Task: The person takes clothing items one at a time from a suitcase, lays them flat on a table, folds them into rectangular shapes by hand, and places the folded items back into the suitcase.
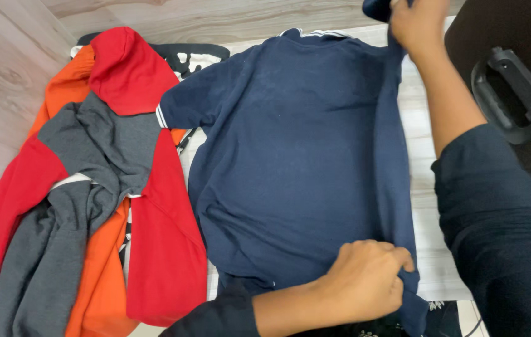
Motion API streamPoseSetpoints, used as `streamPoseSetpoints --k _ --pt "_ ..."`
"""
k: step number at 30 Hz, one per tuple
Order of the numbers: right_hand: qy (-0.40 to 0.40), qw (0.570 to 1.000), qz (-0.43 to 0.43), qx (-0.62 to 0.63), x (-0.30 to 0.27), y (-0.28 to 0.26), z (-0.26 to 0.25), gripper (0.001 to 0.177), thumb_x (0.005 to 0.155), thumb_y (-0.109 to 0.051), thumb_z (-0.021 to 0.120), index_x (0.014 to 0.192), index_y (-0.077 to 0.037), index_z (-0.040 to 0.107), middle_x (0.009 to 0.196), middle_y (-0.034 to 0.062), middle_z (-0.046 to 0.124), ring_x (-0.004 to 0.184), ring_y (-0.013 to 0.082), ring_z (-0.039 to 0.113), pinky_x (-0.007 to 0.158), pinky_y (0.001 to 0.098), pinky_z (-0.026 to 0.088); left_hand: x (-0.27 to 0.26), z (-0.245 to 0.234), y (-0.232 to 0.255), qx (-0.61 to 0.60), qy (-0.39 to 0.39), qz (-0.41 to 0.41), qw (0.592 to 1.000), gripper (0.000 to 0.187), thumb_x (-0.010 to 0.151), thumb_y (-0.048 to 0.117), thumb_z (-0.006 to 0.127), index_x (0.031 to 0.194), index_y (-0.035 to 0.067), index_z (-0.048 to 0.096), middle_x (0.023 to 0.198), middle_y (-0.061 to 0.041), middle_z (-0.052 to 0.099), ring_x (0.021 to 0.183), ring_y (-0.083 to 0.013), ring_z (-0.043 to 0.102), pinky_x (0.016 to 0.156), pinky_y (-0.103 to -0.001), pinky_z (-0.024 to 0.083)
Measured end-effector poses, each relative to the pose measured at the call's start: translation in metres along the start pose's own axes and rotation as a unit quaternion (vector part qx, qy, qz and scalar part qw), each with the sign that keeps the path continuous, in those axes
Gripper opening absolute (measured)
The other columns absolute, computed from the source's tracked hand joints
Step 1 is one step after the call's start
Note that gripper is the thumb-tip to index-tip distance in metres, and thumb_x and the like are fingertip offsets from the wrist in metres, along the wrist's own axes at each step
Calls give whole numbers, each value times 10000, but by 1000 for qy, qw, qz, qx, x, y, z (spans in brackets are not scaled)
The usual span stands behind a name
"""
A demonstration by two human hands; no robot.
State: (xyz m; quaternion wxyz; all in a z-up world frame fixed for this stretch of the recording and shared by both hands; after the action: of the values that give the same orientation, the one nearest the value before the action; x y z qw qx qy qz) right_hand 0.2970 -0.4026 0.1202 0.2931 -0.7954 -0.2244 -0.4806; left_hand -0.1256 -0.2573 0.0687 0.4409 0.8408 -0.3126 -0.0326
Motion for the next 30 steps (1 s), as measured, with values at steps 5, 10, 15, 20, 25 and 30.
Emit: streamPoseSetpoints --k 5,10,15,20,25,30 --pt "-249 955 -17 162 -51 -76 85 730 1022 -330 750 1564 18 406 1541 357 398 1453 496 341 1166 513 296 3 -35 -60 62 -56 -135 987 185 778 152 635 802 56 791 714 -160 717 666 -346 707 677 -458 562" --pt "-413 906 90 7 -111 -104 98 719 990 -552 596 1555 -155 394 1631 189 300 1502 401 221 1161 503 221 5 -39 -82 2 -65 -133 989 201 778 159 622 796 92 810 632 -94 720 555 -245 692 688 -344 579" --pt "-291 900 242 219 -94 -93 40 695 947 -679 513 1448 -204 592 1541 125 552 1448 332 487 1223 465 390 2 -50 -79 -43 -40 -202 978 211 882 225 623 887 90 785 614 -104 716 552 -227 690 642 -338 569" --pt "-428 873 203 -112 -127 -93 6 827 912 -751 451 1533 -205 477 1627 236 316 1550 418 167 1171 708 170 -3 -45 -65 282 2 -111 953 461 969 405 563 1334 125 588 1345 -229 541 1250 -423 492 971 -548 438" --pt "-453 855 187 -169 -149 -73 14 991 810 -883 297 1598 -283 276 1656 227 97 1524 433 -29 1072 806 -47 27 -25 -92 334 -39 -53 940 764 907 644 462 1573 297 320 1634 -334 70 1466 -614 -68 1029 -842 -103" --pt "-391 897 158 -130 -122 -24 28 845 883 -783 401 1553 -267 410 1646 216 253 1534 409 116 1138 759 24 90 -22 -122 328 -27 -71 942 792 909 679 454 1591 306 305 1655 -313 42 1493 -600 -71 1044 -851 -102"
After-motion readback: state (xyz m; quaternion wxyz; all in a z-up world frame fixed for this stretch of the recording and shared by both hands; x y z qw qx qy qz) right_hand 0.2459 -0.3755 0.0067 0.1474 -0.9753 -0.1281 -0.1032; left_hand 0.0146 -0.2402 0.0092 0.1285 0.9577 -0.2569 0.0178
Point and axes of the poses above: each hand's wrist, its own x-axis towards the middle knuckle, its own z-axis out of the palm, y = z × x, the point moved 5 cm from there along x, towards the middle knuckle
